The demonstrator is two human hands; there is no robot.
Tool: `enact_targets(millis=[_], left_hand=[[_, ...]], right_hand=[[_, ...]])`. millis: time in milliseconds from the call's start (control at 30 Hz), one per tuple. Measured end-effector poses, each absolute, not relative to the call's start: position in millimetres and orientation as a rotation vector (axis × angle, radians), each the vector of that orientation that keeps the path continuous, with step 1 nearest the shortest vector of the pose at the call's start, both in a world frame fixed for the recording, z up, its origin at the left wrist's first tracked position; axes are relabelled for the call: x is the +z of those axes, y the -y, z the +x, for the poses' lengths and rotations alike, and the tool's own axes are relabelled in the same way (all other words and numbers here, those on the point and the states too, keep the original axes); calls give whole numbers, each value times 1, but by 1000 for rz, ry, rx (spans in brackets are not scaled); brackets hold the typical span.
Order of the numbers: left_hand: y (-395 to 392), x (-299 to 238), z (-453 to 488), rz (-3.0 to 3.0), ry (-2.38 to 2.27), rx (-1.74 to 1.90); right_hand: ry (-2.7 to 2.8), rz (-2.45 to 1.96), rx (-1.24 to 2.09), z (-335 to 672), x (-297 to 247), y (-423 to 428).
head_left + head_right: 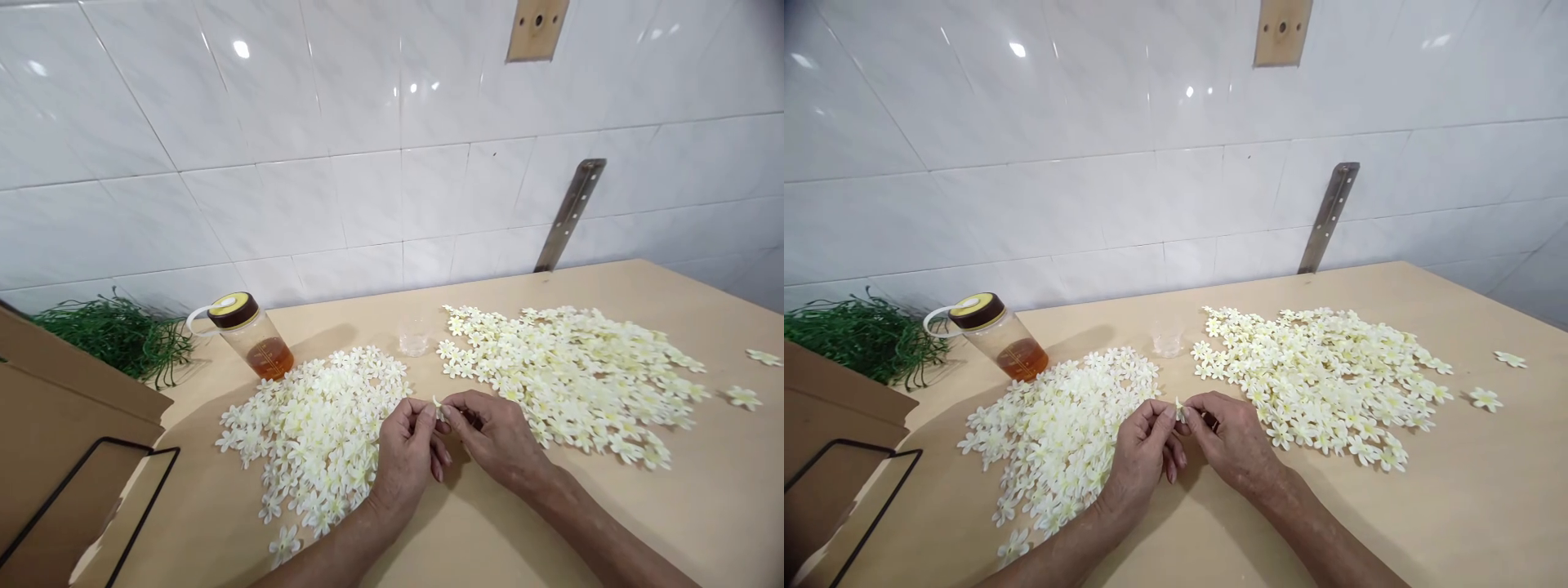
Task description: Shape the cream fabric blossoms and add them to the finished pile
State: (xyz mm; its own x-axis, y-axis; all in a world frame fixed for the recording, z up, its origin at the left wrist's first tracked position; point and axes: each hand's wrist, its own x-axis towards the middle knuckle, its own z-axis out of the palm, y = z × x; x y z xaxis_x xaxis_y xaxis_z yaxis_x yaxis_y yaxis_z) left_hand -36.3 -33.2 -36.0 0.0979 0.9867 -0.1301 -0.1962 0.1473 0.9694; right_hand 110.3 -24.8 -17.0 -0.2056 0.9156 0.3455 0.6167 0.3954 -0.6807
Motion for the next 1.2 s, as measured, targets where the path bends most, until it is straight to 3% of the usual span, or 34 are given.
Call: enact_targets(millis=[233,467,800,1200], left_hand=[[33,-35,-37,1001,-1073,1113],[31,-36,-38,998,-1080,1107],[30,-35,-38,984,-1088,1079],[33,-31,-37,973,-1059,1099]], right_hand=[[1875,-1392,555,109,-23,24],[1803,-1365,793,112,-23,24],[1853,-1290,641,113,-16,26],[1819,-1352,704,111,-16,29]])
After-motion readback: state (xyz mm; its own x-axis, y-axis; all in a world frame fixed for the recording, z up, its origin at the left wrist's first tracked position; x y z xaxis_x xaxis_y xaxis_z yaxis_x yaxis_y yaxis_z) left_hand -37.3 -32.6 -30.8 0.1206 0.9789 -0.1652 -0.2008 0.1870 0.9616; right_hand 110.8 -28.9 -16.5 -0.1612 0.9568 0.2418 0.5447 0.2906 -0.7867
